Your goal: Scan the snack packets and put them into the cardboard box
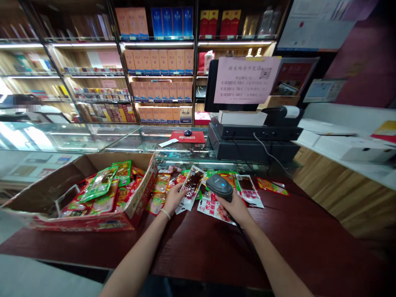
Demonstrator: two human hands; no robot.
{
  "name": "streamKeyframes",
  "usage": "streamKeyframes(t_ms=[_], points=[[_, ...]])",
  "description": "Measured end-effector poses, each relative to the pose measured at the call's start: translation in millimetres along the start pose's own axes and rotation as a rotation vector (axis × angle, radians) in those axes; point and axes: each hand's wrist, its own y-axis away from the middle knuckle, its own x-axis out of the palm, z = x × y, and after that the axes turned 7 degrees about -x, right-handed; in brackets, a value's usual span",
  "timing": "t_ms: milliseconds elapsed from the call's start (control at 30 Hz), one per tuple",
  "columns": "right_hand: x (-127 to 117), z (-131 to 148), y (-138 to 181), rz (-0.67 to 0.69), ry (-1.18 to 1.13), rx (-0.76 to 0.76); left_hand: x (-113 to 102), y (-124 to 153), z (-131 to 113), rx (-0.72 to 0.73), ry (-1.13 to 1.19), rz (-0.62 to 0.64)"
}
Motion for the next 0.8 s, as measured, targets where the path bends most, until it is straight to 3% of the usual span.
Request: streamKeyframes(t_ms=[100, 200, 300, 400, 500, 567, 667, 800], points=[[-0.8, 5.3, 1.6, 0.026, -0.055, 0.01, 0.9, 8.6, -19.6, 0.058, -0.212, -0.121], [-3.1, 14.0, 2.4, 0.034, -0.064, -0.027, -9.7, 22.7, -58.2, 0.138, -0.409, -0.182], [-4.4, 24.3, 3.3, 0.006, -0.057, -0.057, -40.6, 39.9, -101.6, 0.219, -0.492, -0.279], [-1.9, 34.0, 7.1, -0.021, -0.038, -0.067, -92.4, 57.0, -127.7, 0.238, -0.55, -0.456], [4.7, 41.3, 13.1, -0.01, -0.033, -0.065, -155.4, 70.9, -126.3, 0.197, -0.63, -0.729], [10.5, 45.0, 16.6, -0.002, -0.027, -0.053, -195.1, 78.2, -113.7, 0.137, -0.693, -0.841], [19.3, 50.1, 20.6, -0.004, 0.012, -0.082, -238.3, 87.9, -90.5, -0.07, -0.806, -0.781], [28.1, 56.4, 25.1, -0.001, 0.01, -0.124, -256.8, 98.3, -73.6, -0.138, -0.806, -0.766]])
